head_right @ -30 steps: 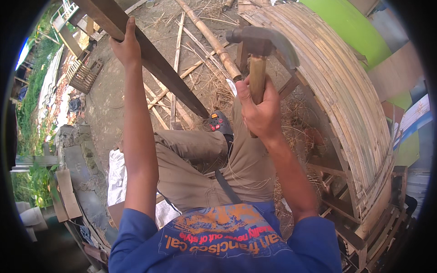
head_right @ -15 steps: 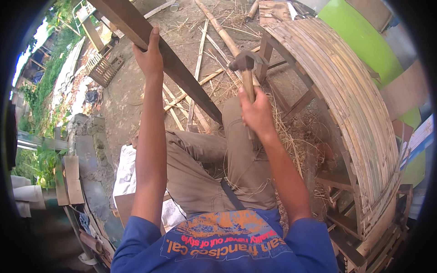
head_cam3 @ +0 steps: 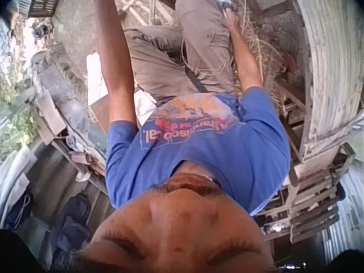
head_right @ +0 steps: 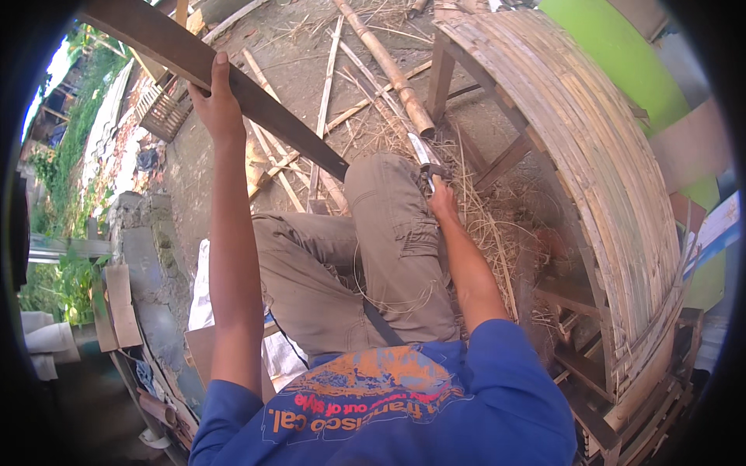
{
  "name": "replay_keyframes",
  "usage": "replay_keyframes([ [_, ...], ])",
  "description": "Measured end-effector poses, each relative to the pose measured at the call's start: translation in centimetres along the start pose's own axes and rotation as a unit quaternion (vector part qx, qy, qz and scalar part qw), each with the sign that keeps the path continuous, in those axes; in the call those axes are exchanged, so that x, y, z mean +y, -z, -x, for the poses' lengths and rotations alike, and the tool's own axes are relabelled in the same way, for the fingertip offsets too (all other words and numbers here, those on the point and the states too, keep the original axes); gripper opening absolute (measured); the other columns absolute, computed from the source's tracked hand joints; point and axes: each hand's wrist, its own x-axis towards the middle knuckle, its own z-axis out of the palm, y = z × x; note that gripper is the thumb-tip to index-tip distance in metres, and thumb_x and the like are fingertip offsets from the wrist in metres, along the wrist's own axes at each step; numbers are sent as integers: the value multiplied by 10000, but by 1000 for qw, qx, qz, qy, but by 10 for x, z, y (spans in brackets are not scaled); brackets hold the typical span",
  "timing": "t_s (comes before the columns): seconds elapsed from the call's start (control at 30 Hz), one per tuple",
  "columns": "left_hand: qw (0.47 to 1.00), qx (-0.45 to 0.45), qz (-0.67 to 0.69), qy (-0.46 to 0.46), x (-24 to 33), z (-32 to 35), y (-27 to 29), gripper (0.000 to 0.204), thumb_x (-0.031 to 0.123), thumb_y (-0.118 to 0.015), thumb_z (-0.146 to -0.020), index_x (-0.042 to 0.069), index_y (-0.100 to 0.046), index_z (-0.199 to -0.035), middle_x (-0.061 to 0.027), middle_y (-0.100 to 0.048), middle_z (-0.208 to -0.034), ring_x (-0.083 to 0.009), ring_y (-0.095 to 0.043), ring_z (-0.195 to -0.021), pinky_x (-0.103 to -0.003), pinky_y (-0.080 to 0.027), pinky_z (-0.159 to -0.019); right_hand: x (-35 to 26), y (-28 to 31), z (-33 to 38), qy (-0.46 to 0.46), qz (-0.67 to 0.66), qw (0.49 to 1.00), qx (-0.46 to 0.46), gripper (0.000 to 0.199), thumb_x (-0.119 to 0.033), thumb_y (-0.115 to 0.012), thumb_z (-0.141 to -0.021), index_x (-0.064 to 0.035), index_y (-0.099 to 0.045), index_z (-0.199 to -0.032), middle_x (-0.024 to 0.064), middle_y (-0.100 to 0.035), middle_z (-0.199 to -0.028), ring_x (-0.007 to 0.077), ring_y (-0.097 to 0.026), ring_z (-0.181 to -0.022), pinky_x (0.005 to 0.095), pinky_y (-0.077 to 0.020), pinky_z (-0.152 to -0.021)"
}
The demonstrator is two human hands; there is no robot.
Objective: The person sits on the ground and uses a hammer to repeatedly strike a long wooden plank, likely to remove nails or flatten the wood. The person holds the plank with one hand and hammers it with the other, occasionally repositioning the plank on a nearby wooden structure.
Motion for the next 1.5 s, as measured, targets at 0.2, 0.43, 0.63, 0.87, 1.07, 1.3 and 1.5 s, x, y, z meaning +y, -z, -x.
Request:
replay_keyframes([
  [0.2, 1000, 13, -8, 8, -6, 3, 2, 623, 365, -824, -869, -38, -536, -1246, -115, -616, -1154, -188, -606, -1035, -325, -478, -937, 45, 23, 10, 165, -57, 976, 132, 301, -208, -740, -871, 2, -677, -1076, 229, -682, -1053, 423, -661, -971, 517, -511, -878],
  [0.43, 999, 35, 6, -3, -19, -11, 22, 636, 384, -823, -852, -15, -542, -1260, -86, -599, -1130, -157, -602, -1000, -319, -496, -883, -124, 191, 227, 534, -33, 845, -18, 350, -362, -789, -865, -28, -686, -874, 102, -606, -875, 244, -593, -840, 396, -452, -793],
  [0.63, 998, 46, -26, 24, -22, -16, 17, 417, 339, -764, -935, 13, -628, -1156, -15, -623, -946, -104, -561, -824, -264, -462, -714, -125, 159, 288, 552, 187, 801, -133, 404, -420, -801, -787, -38, -679, -837, 105, -543, -900, 287, -502, -966, 397, -407, -843],
  [0.87, 999, 33, 20, -16, -24, -13, 28, 575, 362, -824, -859, -8, -566, -1216, -73, -607, -1104, -155, -599, -989, -315, -491, -882, -140, 186, 256, 488, -8, 866, -111, 267, -261, -780, -863, -15, -703, -790, 94, -615, -869, 274, -581, -877, 402, -452, -788],
  [1.07, 999, 48, 11, 5, -10, -2, 13, 563, 350, -828, -861, -32, -577, -1191, -94, -627, -1097, -174, -604, -985, -321, -476, -900, -104, 248, 115, 217, -111, 946, 215, 316, -318, -749, -926, -8, -746, -988, 106, -658, -906, 221, -640, -854, 379, -499, -760],
  [1.3, 999, 51, -16, 13, -11, 0, 14, 545, 371, -804, -882, -18, -597, -1205, -70, -625, -1076, -155, -613, -951, -311, -489, -853, -23, 105, 46, 186, 26, 949, 254, 433, -324, -625, -982, -21, -599, -1290, 186, -574, -1242, 348, -548, -1190, 514, -413, -1031],
  [1.5, 999, 39, -18, 33, -3, 1, 5, 605, 375, -820, -874, -53, -567, -1220, -117, -639, -1137, -197, -608, -1045, -331, -462, -967, 29, -21, 43, -11, 104, 990, 95, 559, -369, -753, -883, -19, -567, -1277, 208, -561, -1320, 395, -546, -1249, 528, -442, -1051],
])
